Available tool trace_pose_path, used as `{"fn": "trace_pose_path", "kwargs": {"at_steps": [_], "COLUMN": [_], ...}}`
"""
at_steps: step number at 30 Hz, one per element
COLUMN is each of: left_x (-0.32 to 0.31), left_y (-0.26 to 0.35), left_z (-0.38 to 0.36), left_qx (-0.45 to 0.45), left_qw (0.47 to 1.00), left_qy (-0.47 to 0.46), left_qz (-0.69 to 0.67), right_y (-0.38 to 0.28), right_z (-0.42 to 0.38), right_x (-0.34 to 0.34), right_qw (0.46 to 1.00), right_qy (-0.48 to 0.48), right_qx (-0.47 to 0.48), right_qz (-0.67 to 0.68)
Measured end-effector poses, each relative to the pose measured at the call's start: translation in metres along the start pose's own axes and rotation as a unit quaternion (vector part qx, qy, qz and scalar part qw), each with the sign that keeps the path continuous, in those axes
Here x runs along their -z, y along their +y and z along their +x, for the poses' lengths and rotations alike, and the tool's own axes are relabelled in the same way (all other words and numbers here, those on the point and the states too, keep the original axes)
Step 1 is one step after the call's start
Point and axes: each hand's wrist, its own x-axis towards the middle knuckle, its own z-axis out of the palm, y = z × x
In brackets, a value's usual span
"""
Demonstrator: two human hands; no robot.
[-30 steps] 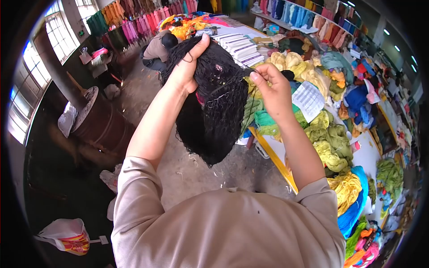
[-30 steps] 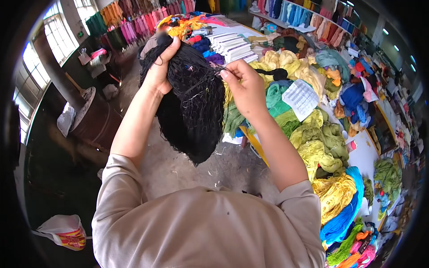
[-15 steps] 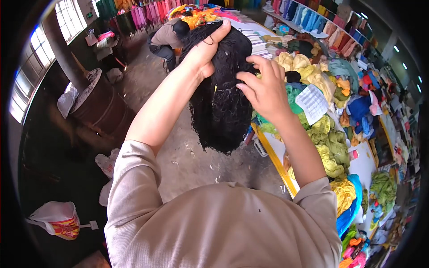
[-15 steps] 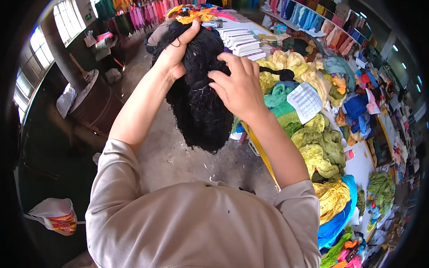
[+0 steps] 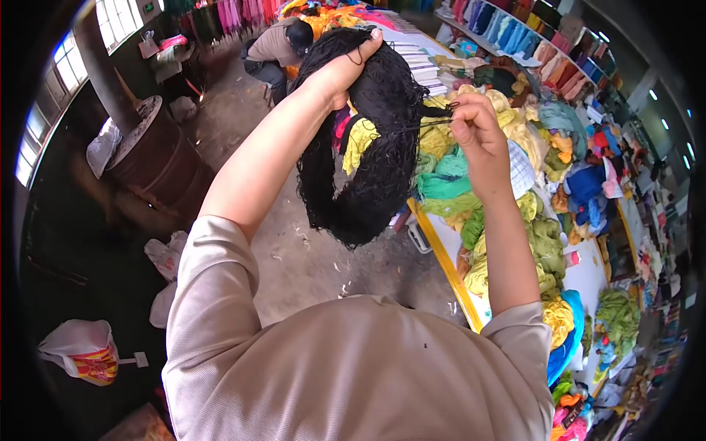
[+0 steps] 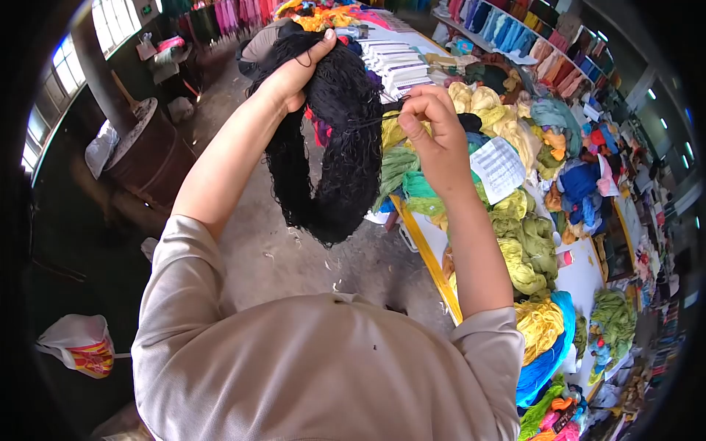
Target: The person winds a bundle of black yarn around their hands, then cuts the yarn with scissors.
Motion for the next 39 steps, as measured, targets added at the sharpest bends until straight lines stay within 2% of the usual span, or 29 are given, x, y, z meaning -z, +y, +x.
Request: {"fn": "trace_pose_path", "kwargs": {"at_steps": [3,5,7,10,15,18,20,21,23,24,26,28,29,31,32,33,34,35,36,37,39], "left_x": [0.006,0.008,0.004,0.002,0.008,0.015,0.021,0.019,0.017,0.020,0.024,0.009,0.000,-0.008,-0.004,0.008,-0.007,-0.005,-0.015,-0.023,-0.025], "left_y": [-0.004,-0.008,-0.008,-0.010,-0.018,-0.027,-0.038,-0.036,-0.029,-0.028,-0.027,-0.023,-0.018,-0.010,-0.021,-0.028,-0.016,-0.023,-0.022,-0.022,-0.028], "left_z": [0.005,0.007,0.005,0.003,0.013,0.024,0.035,0.031,0.022,0.024,0.030,0.020,0.007,-0.006,0.003,0.017,-0.003,0.011,0.006,0.006,0.018], "left_qx": [0.022,-0.007,-0.012,-0.008,-0.003,-0.009,-0.078,-0.077,-0.110,-0.109,-0.192,-0.185,-0.080,-0.033,-0.128,-0.256,-0.275,-0.321,-0.353,-0.363,-0.354], "left_qw": [0.999,0.999,1.000,0.999,0.999,0.999,0.986,0.986,0.963,0.963,0.913,0.968,0.996,0.994,0.991,0.933,0.902,0.836,0.751,0.675,0.652], "left_qy": [-0.024,-0.032,-0.029,-0.029,-0.036,-0.032,0.008,0.007,0.039,0.038,0.033,0.015,-0.025,-0.075,-0.045,-0.028,-0.059,-0.069,-0.072,-0.069,-0.051], "left_qz": [-0.017,0.015,0.006,-0.012,-0.019,0.030,0.147,0.147,0.243,0.243,0.359,0.169,0.005,-0.073,0.007,0.250,0.329,0.439,0.553,0.639,0.669], "right_y": [0.006,0.011,0.018,0.022,0.016,0.007,0.007,0.010,0.013,0.012,0.009,0.005,0.007,0.010,0.008,0.002,-0.007,-0.016,-0.003,0.000,0.028], "right_z": [-0.001,-0.002,-0.004,-0.005,-0.006,-0.007,-0.007,-0.006,-0.008,-0.010,-0.014,-0.016,-0.019,-0.026,-0.031,-0.034,-0.030,-0.027,-0.023,-0.011,0.023], "right_x": [0.001,0.003,0.004,0.001,-0.001,-0.001,0.000,0.002,0.003,0.001,-0.002,-0.005,-0.006,-0.008,-0.013,-0.022,-0.032,-0.047,-0.076,-0.095,-0.113], "right_qw": [1.000,1.000,0.999,0.996,0.997,0.997,0.998,0.998,0.998,0.996,0.993,0.993,0.992,0.982,0.969,0.952,0.938,0.907,0.903,0.944,0.965], "right_qy": [0.012,0.014,-0.014,-0.009,0.003,-0.010,-0.022,-0.025,-0.025,-0.012,0.001,0.026,0.027,0.018,0.007,-0.003,-0.116,-0.226,-0.277,-0.234,-0.054], "right_qx": [-0.004,-0.008,-0.036,-0.065,-0.054,-0.042,-0.030,-0.018,-0.006,-0.039,-0.072,-0.080,-0.080,-0.067,-0.049,-0.031,-0.106,-0.181,-0.141,-0.142,-0.251], "right_qz": [0.017,0.025,0.031,0.064,0.060,0.066,0.059,0.059,0.059,0.075,0.091,0.088,0.089,0.176,0.241,0.305,0.308,0.307,0.297,0.186,0.052]}}
